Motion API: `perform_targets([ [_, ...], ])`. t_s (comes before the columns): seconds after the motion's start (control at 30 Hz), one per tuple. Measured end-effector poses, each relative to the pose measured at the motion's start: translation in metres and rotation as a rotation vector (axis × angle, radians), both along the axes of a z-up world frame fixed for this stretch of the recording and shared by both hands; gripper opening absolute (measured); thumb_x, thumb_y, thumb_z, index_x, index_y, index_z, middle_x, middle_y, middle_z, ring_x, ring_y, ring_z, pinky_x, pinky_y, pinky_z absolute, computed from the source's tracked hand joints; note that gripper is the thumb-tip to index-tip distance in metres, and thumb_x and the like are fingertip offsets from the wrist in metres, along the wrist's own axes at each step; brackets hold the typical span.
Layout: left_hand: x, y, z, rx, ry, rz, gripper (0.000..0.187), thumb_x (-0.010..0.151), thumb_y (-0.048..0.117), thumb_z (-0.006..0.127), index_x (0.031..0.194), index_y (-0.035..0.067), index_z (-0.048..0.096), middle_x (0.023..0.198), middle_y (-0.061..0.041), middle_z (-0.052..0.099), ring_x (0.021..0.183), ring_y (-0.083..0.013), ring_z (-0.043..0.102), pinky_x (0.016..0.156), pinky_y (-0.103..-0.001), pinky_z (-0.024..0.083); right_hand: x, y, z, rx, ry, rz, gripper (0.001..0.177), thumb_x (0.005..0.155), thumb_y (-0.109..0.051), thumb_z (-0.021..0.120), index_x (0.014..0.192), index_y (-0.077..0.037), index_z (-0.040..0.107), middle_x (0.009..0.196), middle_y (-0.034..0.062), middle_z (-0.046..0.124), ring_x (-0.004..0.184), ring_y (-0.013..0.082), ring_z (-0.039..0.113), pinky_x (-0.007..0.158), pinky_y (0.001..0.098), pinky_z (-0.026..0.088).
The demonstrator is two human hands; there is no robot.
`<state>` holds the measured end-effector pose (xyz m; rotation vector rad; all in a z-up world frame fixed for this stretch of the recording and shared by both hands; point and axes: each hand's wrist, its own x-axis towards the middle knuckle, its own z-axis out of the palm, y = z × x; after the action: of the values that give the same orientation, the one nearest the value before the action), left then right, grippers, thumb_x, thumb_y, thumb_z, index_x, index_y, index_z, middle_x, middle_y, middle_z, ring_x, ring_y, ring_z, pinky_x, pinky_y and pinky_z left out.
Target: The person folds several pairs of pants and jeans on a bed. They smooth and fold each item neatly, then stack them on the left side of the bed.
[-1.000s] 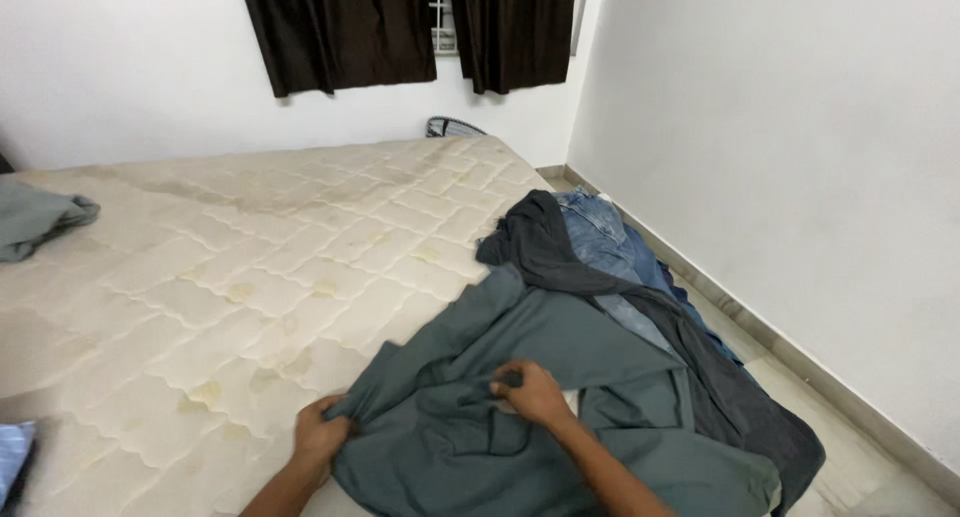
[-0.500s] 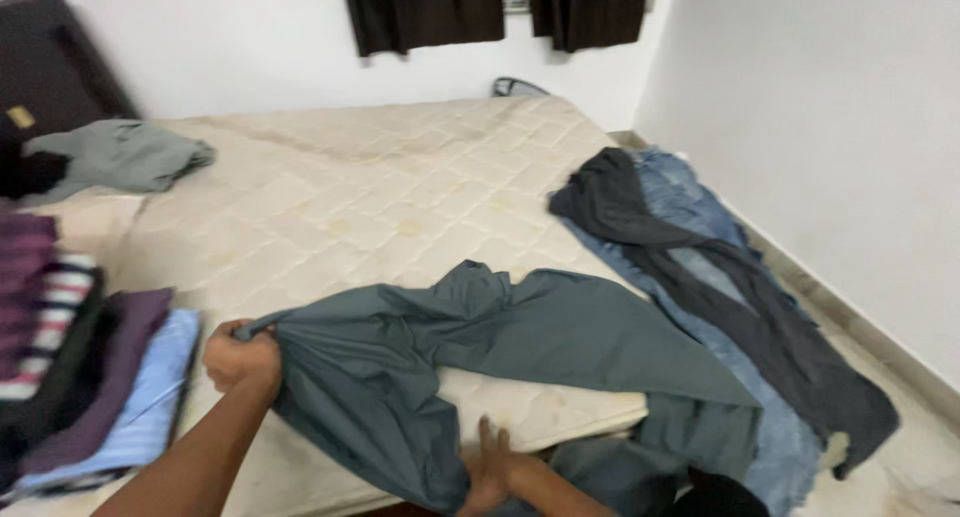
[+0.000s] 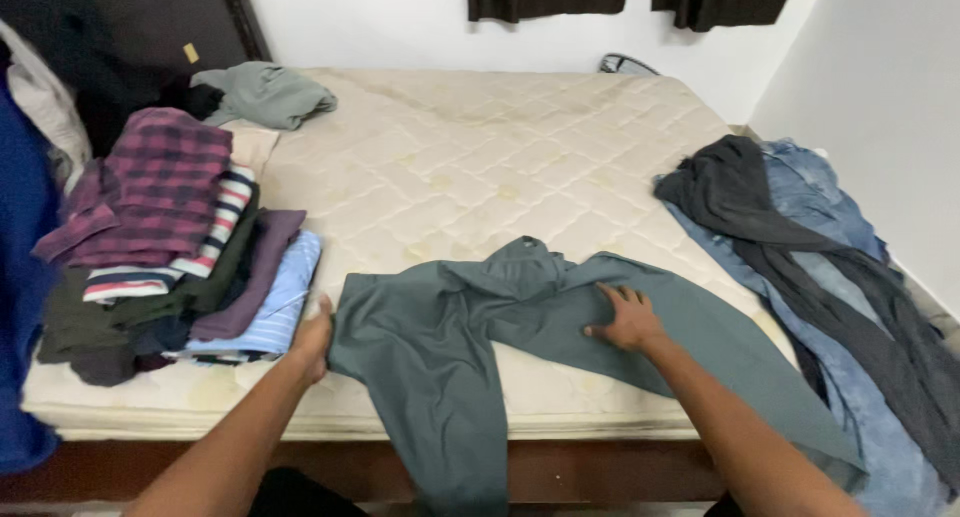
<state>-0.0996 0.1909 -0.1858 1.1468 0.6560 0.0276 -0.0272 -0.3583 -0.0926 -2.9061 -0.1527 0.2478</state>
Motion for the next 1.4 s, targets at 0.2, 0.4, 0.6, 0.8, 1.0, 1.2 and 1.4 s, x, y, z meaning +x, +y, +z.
perform_targets([
  [0.2,-0.031,-0.013,-0.014,0.787,0.154,0.058,0.064,0.082,0.024,0.083,0.133,-0.005,0.058,0.126,-0.025,0.066,0.116,-0.0349,0.066,0.095,-0.043,0.054,0.008,0.027,-0.026,0.345,-0.241,-0.13,0.108,0.07,-0.056,0.089,0.158,-0.025,0.034,0.158,0.0201,0.039,0.144,0.0425,0.042,0.118,0.0498,0.04],
  [0.4,-0.049,-0.047,0.036,1.46,-0.163,0.337,0.037,0.07,0.019,0.087,0.1,0.005,0.072,0.107,-0.021,0.071,0.104,-0.0386,0.065,0.09,-0.044,0.05,0.062,0.073,-0.046,0.51,-0.252,0.191,0.098,0.073,-0.034,0.093,0.153,-0.02,0.038,0.145,0.0283,0.044,0.127,0.0462,0.049,0.102,0.0514,0.044],
  [0.6,-0.034,-0.128,0.051,1.057,-0.383,-0.246,0.041,0.078,0.004,0.064,0.118,0.009,0.069,0.1,-0.006,0.078,0.08,-0.0236,0.075,0.076,-0.037,0.059,0.046,0.146,-0.035,0.614,-0.195,0.056,0.039,0.083,-0.026,0.083,0.114,-0.005,0.073,0.089,0.0169,0.077,0.074,0.0283,0.078,0.07,0.0413,0.06],
  [0.8,-0.015,-0.222,0.047,0.32,-0.413,-0.102,0.07,0.085,-0.002,0.067,0.148,0.016,0.039,0.11,-0.001,0.07,0.076,-0.0166,0.059,0.068,-0.033,0.054,-0.045,0.228,0.011,0.952,-0.061,0.189,0.036,0.094,-0.021,0.073,0.124,-0.005,0.064,0.092,0.0178,0.075,0.082,0.0258,0.076,0.071,0.0365,0.058],
  [1.0,-0.002,-0.172,0.046,-0.205,-0.406,0.393,0.023,0.097,0.012,0.061,0.118,0.002,0.059,0.1,-0.01,0.066,0.084,-0.0243,0.062,0.07,-0.046,0.05,0.004,0.155,0.068,1.11,0.289,0.352,0.029,0.104,-0.032,0.048,0.124,-0.017,0.064,0.099,0.0169,0.077,0.088,0.0275,0.074,0.075,0.0389,0.062],
  [1.2,-0.004,-0.12,0.06,-0.712,-0.567,0.208,0.043,0.102,0.034,0.048,0.123,0.0,0.064,0.133,-0.019,0.065,0.125,-0.0374,0.061,0.111,-0.058,0.048,-0.036,0.097,0.016,0.093,0.084,0.413,0.068,0.09,-0.055,0.063,0.143,-0.014,0.054,0.127,0.0167,0.07,0.117,0.0326,0.066,0.102,0.0441,0.049],
  [1.4,0.02,-0.154,0.063,-0.76,-0.488,-0.065,0.053,0.102,0.042,0.044,0.128,0.0,0.061,0.139,-0.022,0.062,0.13,-0.0402,0.058,0.113,-0.06,0.044,-0.153,0.152,-0.037,0.558,0.965,0.509,0.074,0.094,-0.044,0.065,0.155,-0.009,0.04,0.112,0.0193,0.073,0.095,0.0258,0.074,0.084,0.0381,0.061],
])
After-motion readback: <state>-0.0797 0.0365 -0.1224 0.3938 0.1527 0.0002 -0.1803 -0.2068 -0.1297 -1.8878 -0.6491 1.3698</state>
